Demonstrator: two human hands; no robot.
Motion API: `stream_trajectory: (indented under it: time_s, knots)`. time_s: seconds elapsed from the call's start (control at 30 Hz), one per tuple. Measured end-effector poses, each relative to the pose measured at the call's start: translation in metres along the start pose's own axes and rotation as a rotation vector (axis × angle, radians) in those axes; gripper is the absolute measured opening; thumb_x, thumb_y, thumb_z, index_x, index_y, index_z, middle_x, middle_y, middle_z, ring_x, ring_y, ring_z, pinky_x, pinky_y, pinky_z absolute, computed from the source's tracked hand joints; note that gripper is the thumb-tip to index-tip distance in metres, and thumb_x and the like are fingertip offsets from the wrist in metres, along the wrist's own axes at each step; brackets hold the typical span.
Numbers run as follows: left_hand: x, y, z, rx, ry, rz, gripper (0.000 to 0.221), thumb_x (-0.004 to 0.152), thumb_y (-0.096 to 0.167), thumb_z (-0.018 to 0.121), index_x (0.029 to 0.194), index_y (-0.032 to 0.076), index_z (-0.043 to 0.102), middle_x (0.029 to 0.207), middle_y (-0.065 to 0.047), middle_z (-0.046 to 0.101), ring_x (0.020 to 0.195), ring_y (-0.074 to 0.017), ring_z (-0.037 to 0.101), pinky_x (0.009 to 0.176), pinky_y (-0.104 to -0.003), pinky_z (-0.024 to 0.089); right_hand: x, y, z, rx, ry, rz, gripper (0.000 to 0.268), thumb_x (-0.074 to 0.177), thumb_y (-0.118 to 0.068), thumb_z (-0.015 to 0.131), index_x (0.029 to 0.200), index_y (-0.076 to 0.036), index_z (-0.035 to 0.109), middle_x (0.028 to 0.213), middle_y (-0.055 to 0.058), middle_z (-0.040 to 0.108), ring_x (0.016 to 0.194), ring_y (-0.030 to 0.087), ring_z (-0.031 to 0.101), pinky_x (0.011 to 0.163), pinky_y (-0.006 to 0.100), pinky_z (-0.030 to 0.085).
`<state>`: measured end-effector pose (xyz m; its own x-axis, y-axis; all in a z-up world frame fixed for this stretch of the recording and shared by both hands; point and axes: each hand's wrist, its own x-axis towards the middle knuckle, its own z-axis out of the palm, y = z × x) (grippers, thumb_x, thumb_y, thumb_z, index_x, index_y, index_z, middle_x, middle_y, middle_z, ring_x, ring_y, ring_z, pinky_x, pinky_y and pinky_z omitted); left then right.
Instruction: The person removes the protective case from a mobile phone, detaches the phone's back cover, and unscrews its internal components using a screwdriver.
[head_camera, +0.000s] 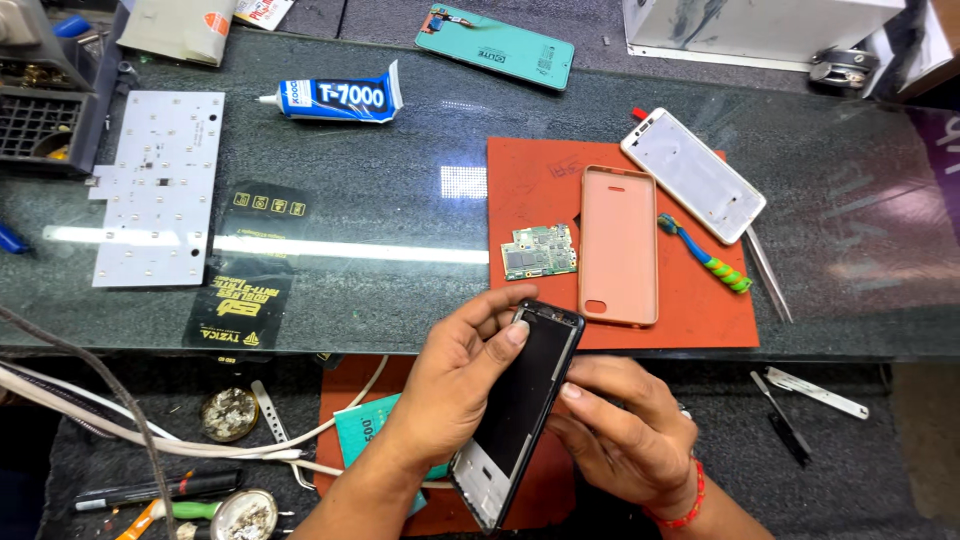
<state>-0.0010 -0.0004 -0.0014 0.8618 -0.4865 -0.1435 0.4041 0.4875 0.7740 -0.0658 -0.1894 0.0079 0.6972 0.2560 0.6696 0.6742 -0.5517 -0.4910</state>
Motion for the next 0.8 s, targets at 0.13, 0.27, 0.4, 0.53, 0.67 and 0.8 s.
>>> stream_trajectory:
  time_s: [0.13,0.27,0.4,0.53,0.67,0.8]
  knots:
    - [-0.01,-0.007,0.005,0.055,0.133,0.415,0.043,0.101,0.01,0.065,0.14,-0.006,0.056,0.114,-0.007,0.067,0.099,-0.0115,0.066,0.088,-0.025,0.054,0.002,0.002,-0.002,0.143,0.082,0.023,0.075,0.096,-0.047,0.07,0.155,-0.012,0.038,0.147,0.02,0.053,0.139,0.034,0.056,0.119,0.048,0.047]
    - [-0.025,-0.012,0.002,0.514,0.349,0.786,0.034,0.095,0.005,0.075,0.126,0.002,0.061,0.103,-0.009,0.071,0.08,-0.0079,0.059,0.069,-0.024,0.048,0.001,0.0,0.006,-0.026,0.101,0.009,0.096,0.095,-0.065,0.057,0.167,-0.015,0.015,0.166,0.02,0.03,0.159,0.033,0.028,0.134,0.052,0.024]
    - [-0.022,-0.006,0.007,0.749,0.104,1.15,0.036,0.1,-0.001,0.075,0.126,0.008,0.052,0.104,-0.011,0.069,0.092,-0.0216,0.073,0.072,-0.03,0.062,0.002,-0.001,0.008,-0.231,0.197,-0.034,0.102,0.095,-0.065,0.055,0.169,-0.02,0.003,0.175,0.014,0.01,0.167,0.028,0.006,0.135,0.048,0.007]
    - [-0.019,-0.003,0.013,0.777,0.053,1.164,0.037,0.097,-0.002,0.076,0.125,0.007,0.053,0.101,-0.013,0.069,0.085,-0.024,0.074,0.07,-0.032,0.061,0.005,0.001,0.006,-0.23,0.229,-0.028,0.098,0.096,-0.061,0.053,0.169,-0.022,0.003,0.176,0.012,0.008,0.168,0.026,0.007,0.136,0.047,0.008]
    - [-0.017,-0.005,0.01,0.811,0.073,1.139,0.035,0.098,-0.002,0.075,0.124,0.007,0.054,0.1,-0.011,0.069,0.082,-0.0209,0.073,0.068,-0.03,0.06,0.006,0.002,0.004,-0.235,0.217,-0.017,0.098,0.096,-0.061,0.055,0.17,-0.023,0.003,0.176,0.011,0.007,0.168,0.027,0.006,0.136,0.048,0.007]
    - [-0.018,-0.015,0.011,0.658,0.361,0.807,0.032,0.092,0.0,0.075,0.12,0.003,0.059,0.091,-0.008,0.068,0.072,-0.0113,0.057,0.063,-0.025,0.049,0.002,-0.002,0.003,-0.177,0.253,0.016,0.103,0.089,-0.059,0.058,0.168,-0.024,0.002,0.176,0.012,0.006,0.167,0.029,0.008,0.138,0.05,0.007]
